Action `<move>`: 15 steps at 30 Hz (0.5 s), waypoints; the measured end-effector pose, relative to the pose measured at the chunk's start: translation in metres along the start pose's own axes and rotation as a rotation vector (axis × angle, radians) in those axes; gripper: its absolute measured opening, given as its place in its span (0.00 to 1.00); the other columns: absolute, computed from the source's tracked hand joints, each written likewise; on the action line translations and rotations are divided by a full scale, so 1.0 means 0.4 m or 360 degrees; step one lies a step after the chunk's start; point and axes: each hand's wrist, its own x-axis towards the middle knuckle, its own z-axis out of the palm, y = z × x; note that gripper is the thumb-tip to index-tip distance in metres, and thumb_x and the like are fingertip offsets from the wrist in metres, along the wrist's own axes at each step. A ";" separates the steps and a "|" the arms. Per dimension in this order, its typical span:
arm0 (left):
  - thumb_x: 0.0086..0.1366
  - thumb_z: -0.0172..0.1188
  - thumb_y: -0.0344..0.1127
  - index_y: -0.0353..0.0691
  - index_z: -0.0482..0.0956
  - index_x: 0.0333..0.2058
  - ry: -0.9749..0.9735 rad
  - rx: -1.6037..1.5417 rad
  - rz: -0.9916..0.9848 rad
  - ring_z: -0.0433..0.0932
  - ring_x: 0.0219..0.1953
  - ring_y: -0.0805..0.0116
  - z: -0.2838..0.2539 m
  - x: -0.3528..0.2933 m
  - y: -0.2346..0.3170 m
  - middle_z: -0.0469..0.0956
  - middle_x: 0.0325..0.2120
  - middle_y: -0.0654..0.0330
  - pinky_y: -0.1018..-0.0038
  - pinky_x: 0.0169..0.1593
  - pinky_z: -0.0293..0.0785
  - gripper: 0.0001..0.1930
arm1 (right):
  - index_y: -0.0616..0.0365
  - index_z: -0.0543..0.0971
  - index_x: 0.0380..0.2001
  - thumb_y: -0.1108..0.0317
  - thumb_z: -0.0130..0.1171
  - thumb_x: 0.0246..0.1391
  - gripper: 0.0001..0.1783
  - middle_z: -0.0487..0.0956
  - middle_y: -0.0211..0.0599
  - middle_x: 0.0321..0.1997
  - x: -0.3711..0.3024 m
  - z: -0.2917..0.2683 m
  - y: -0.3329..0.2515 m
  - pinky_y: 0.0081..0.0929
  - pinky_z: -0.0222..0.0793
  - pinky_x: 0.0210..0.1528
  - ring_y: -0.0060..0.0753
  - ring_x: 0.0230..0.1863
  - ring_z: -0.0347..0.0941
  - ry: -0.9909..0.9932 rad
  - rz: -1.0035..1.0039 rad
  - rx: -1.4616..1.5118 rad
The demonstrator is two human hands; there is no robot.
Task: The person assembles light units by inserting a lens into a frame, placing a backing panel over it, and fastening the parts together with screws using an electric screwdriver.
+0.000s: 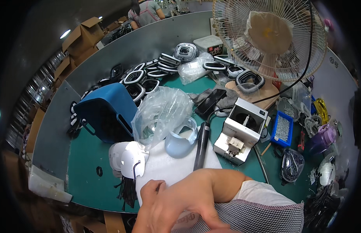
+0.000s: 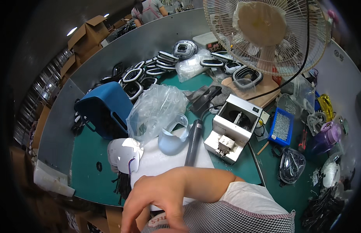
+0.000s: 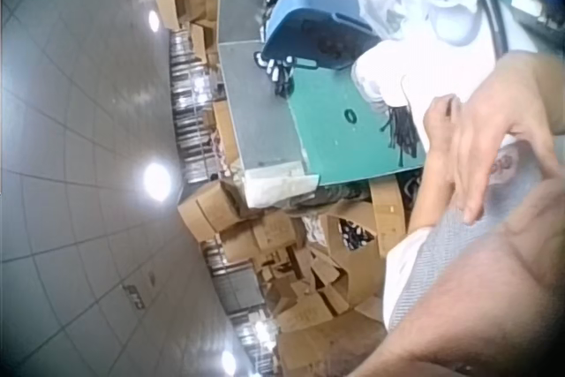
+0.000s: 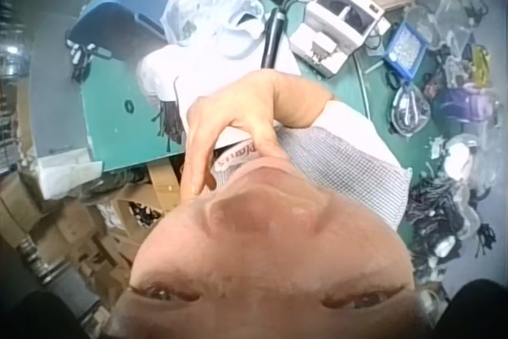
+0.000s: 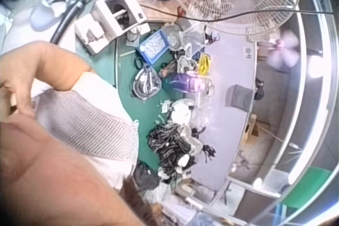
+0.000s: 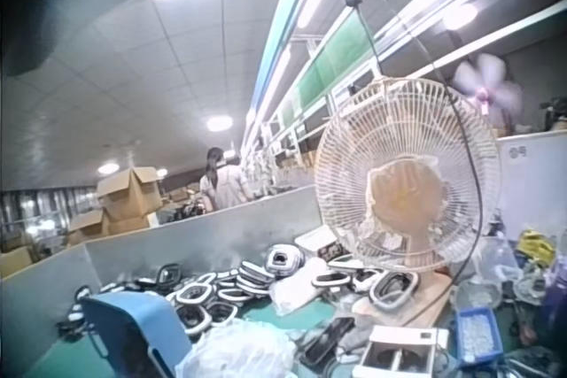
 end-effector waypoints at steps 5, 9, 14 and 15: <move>0.56 0.66 0.33 0.41 0.85 0.30 0.0051 0.0037 0.0135 0.80 0.27 0.61 0.007 -0.002 -0.021 0.80 0.24 0.56 0.70 0.34 0.75 0.05 | 0.67 0.77 0.52 0.37 0.72 0.40 0.47 0.82 0.49 0.45 0.033 0.017 -0.024 0.38 0.75 0.42 0.48 0.43 0.80 0.0132 0.0173 0.0780; 0.55 0.66 0.34 0.42 0.85 0.30 0.0090 0.0089 0.0255 0.79 0.27 0.58 0.006 0.000 -0.020 0.80 0.24 0.56 0.69 0.34 0.75 0.04 | 0.69 0.80 0.46 0.45 0.70 0.49 0.35 0.82 0.51 0.46 0.009 0.032 -0.001 0.38 0.76 0.42 0.49 0.46 0.80 0.0036 0.0009 0.0690; 0.55 0.65 0.34 0.42 0.85 0.29 0.0107 0.0125 0.0321 0.79 0.27 0.56 0.001 0.004 -0.001 0.80 0.24 0.55 0.68 0.33 0.75 0.04 | 0.69 0.80 0.47 0.47 0.69 0.51 0.33 0.81 0.51 0.48 -0.017 -0.004 0.014 0.37 0.75 0.46 0.47 0.48 0.80 -0.0244 0.0227 0.0639; 0.55 0.65 0.34 0.41 0.84 0.29 0.0081 0.0174 0.0320 0.79 0.27 0.56 0.000 0.004 0.001 0.79 0.24 0.55 0.68 0.33 0.74 0.05 | 0.63 0.81 0.45 0.50 0.73 0.46 0.30 0.82 0.45 0.43 -0.016 0.004 0.009 0.33 0.74 0.42 0.42 0.44 0.80 -0.0103 0.0088 0.0436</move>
